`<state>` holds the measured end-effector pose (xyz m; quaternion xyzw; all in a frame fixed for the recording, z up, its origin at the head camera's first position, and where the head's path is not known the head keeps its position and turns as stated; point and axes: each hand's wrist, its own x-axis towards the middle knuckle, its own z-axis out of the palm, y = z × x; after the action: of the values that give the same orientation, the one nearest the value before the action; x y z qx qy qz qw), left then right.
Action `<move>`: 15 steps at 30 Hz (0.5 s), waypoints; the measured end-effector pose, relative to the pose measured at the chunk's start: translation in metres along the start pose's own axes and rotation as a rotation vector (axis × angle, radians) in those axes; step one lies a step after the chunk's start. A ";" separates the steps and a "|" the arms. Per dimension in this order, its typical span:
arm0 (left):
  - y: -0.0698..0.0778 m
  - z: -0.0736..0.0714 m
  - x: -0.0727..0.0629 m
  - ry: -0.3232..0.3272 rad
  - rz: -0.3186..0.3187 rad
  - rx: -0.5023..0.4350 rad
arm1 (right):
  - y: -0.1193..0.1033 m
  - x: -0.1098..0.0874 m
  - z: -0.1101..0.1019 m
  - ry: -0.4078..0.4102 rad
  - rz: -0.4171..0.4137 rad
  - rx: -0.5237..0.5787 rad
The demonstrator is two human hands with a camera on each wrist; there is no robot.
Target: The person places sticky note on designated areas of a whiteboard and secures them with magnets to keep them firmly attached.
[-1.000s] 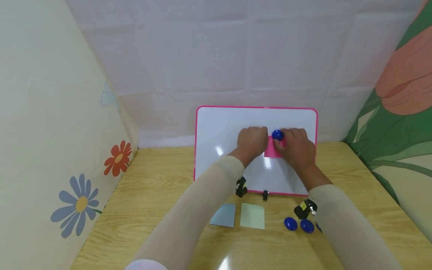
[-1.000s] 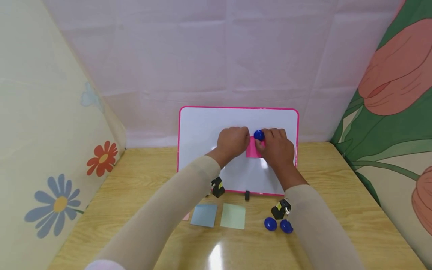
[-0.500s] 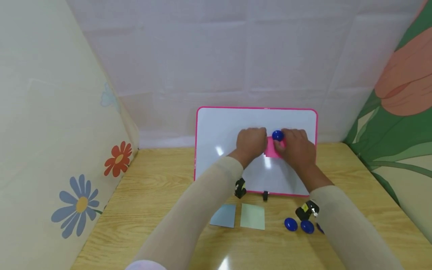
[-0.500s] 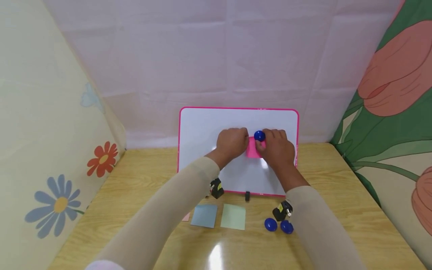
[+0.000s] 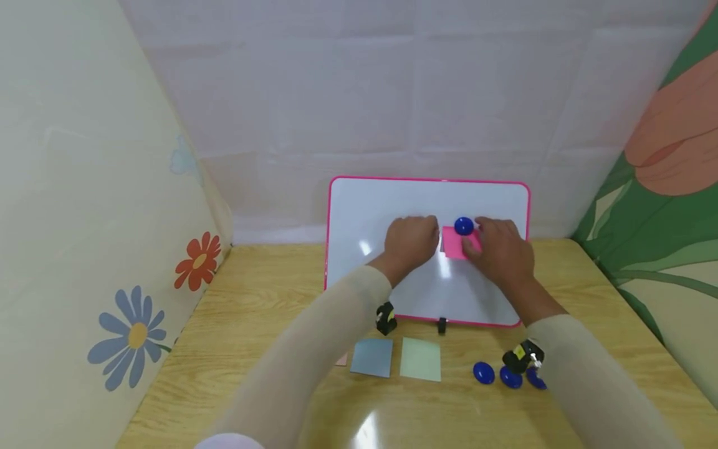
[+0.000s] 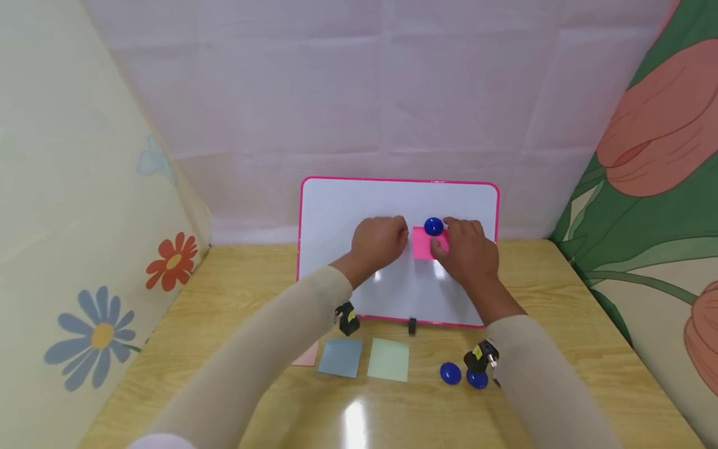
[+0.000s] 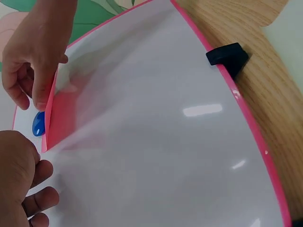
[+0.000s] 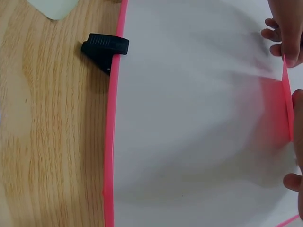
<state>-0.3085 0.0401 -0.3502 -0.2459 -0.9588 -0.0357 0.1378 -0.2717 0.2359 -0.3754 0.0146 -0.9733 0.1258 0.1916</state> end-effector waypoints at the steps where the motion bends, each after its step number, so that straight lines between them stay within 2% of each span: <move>1: -0.002 0.001 -0.002 0.014 0.007 -0.002 | 0.001 -0.001 -0.001 -0.007 0.000 -0.002; 6: -0.010 0.003 -0.011 0.066 0.030 -0.007 | 0.007 -0.005 -0.005 -0.021 -0.016 0.000; 15: -0.021 0.001 -0.033 0.091 0.081 -0.040 | 0.010 -0.017 -0.009 -0.021 -0.019 0.004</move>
<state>-0.2914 0.0063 -0.3605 -0.2853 -0.9399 -0.0604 0.1774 -0.2537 0.2471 -0.3757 0.0257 -0.9748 0.1257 0.1825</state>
